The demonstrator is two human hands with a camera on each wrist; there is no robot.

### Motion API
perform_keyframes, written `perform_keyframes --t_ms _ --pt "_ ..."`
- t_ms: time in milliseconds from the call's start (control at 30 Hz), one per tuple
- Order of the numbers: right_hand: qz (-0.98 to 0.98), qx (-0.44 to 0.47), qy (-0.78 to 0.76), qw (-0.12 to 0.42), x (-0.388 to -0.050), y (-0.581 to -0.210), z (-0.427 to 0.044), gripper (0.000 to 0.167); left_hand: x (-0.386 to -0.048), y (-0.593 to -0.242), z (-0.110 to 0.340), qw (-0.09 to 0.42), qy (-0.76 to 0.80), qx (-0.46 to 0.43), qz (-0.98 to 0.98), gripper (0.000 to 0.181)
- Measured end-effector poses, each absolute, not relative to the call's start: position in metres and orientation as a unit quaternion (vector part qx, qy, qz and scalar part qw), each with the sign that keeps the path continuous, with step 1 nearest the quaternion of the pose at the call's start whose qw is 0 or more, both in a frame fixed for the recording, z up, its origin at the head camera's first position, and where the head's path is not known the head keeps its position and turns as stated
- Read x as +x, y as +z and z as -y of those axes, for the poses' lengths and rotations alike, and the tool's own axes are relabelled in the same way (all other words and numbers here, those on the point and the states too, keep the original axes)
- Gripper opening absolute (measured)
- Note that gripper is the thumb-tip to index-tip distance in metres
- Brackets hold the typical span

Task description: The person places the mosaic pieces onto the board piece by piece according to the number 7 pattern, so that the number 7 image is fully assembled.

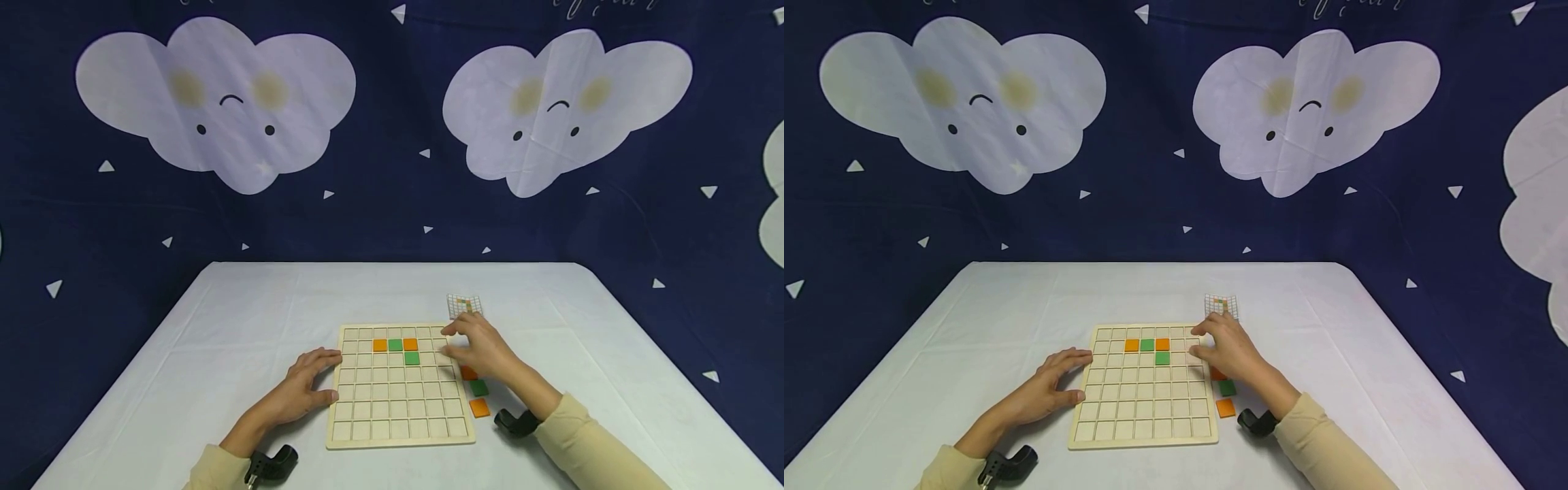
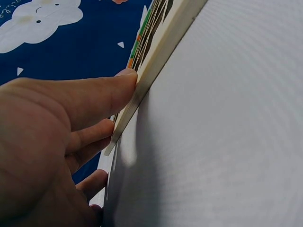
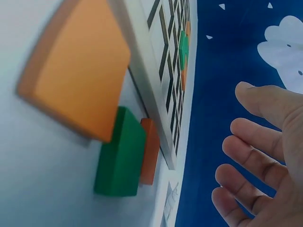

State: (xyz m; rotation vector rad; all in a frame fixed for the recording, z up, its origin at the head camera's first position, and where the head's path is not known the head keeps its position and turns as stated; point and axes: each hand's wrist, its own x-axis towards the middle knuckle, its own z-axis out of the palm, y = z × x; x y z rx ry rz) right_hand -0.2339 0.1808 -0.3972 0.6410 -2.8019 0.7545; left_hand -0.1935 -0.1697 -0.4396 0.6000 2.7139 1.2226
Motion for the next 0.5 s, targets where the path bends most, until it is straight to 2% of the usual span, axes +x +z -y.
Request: perform_keyframes --t_ms 500 --pt "0.946 0.192 0.244 0.095 -0.224 -0.405 -0.197 0.025 -0.193 -0.440 0.170 0.053 0.404 0.198 -0.892 0.060"
